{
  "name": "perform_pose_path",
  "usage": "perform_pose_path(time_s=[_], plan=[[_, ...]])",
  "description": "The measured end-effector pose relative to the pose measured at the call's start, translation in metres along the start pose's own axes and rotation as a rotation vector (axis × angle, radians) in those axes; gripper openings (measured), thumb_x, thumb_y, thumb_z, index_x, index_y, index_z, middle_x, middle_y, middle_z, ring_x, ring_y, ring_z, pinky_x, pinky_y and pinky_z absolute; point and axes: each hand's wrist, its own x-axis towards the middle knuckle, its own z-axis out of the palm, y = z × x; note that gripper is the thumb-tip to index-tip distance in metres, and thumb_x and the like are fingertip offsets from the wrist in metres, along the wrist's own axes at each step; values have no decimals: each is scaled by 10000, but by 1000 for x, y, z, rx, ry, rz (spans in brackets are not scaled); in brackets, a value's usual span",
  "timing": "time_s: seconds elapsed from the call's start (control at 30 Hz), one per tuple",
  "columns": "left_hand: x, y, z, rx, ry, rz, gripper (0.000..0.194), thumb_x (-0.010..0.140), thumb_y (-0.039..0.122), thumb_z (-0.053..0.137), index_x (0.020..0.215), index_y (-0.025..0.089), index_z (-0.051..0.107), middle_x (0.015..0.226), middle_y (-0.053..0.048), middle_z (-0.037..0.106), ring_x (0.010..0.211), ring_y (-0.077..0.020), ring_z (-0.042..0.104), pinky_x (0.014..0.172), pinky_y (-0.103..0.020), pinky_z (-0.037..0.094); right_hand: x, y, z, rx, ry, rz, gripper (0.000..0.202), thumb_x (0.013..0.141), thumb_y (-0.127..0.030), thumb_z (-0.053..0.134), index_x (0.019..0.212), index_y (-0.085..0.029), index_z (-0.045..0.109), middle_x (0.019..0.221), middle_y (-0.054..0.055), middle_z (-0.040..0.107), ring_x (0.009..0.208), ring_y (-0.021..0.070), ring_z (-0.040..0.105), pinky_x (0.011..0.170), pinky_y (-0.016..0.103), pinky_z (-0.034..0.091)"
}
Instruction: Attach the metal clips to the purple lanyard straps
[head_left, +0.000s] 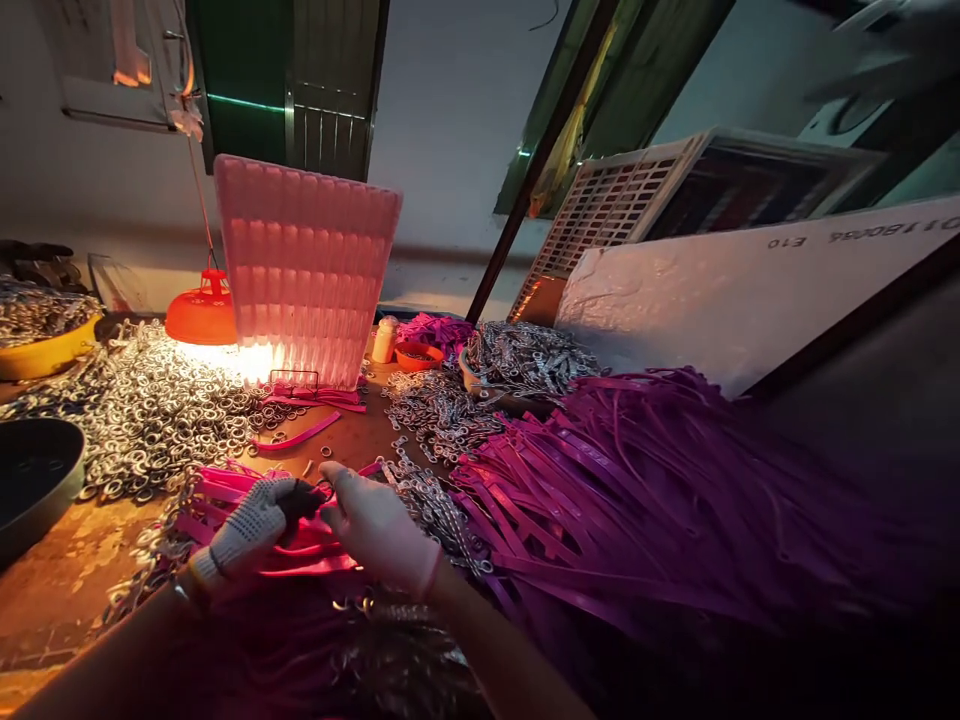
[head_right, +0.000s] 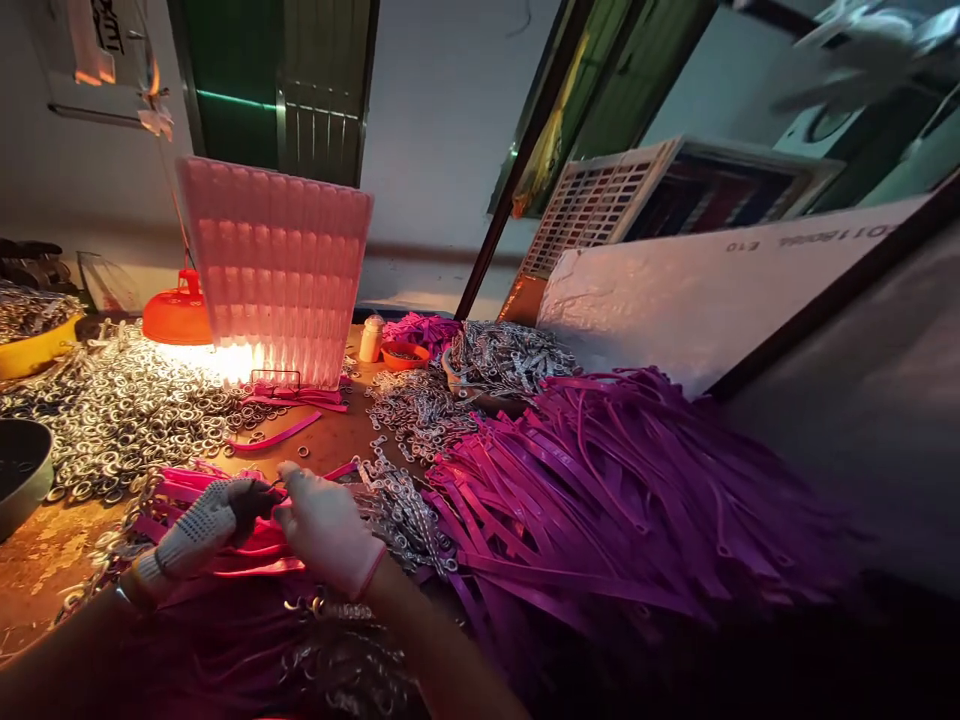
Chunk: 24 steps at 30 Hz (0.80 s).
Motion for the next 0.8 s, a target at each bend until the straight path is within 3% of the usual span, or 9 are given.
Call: perform_pose_path(time_s=[0.07,0.17,0.33,0.5,0.67,0.73,0.8], plan=[[-2,0,3,73,69,109,142,765,221,525,729,160,647,557,2,579,503,-118,455,522,-246,363,3,-2,-5,-10,-81,50,431,914,-380,608,1288,-175,543,954,87,753,861,243,715,668,276,423],[-3,-4,7,243,107,242,186,747,156,507,742,156,694,728,-45,693,683,-170,564,657,-279,423,5,-4,-4,-66,-169,103,307,933,-416,567,1094,-160,627,883,106,758,796,251,723,628,280,412],[-6,-18,10,331,93,213,164,757,138,499,707,165,652,703,-26,670,677,-168,544,629,-267,396,-3,0,15,-239,-136,-49,201,924,-286,521,980,-119,617,832,144,736,753,259,714,616,297,426],[-3,-21,9,398,50,221,144,813,199,540,722,170,648,720,-31,676,681,-171,562,617,-266,375,-8,10,26,-311,-130,-178,208,950,-302,500,930,-114,588,739,138,706,673,250,690,574,294,380],[1,2,-4,584,-74,324,139,834,242,593,730,192,670,725,-29,679,659,-165,568,606,-269,343,-10,12,19,-330,-112,-216,266,984,-354,518,906,-118,613,715,131,710,621,224,670,547,289,278],[-1,21,-21,665,-98,324,147,842,269,609,736,197,681,710,-30,673,639,-162,555,604,-271,337,-10,12,10,-317,-81,-216,255,987,-345,523,898,-130,628,701,116,714,620,213,670,547,290,240],[-7,42,-48,717,-51,277,167,831,316,637,723,200,690,686,-31,665,621,-162,536,598,-272,334,-11,14,-2,-267,-34,-185,243,975,-359,549,877,-155,637,701,89,724,630,203,678,550,296,216]])
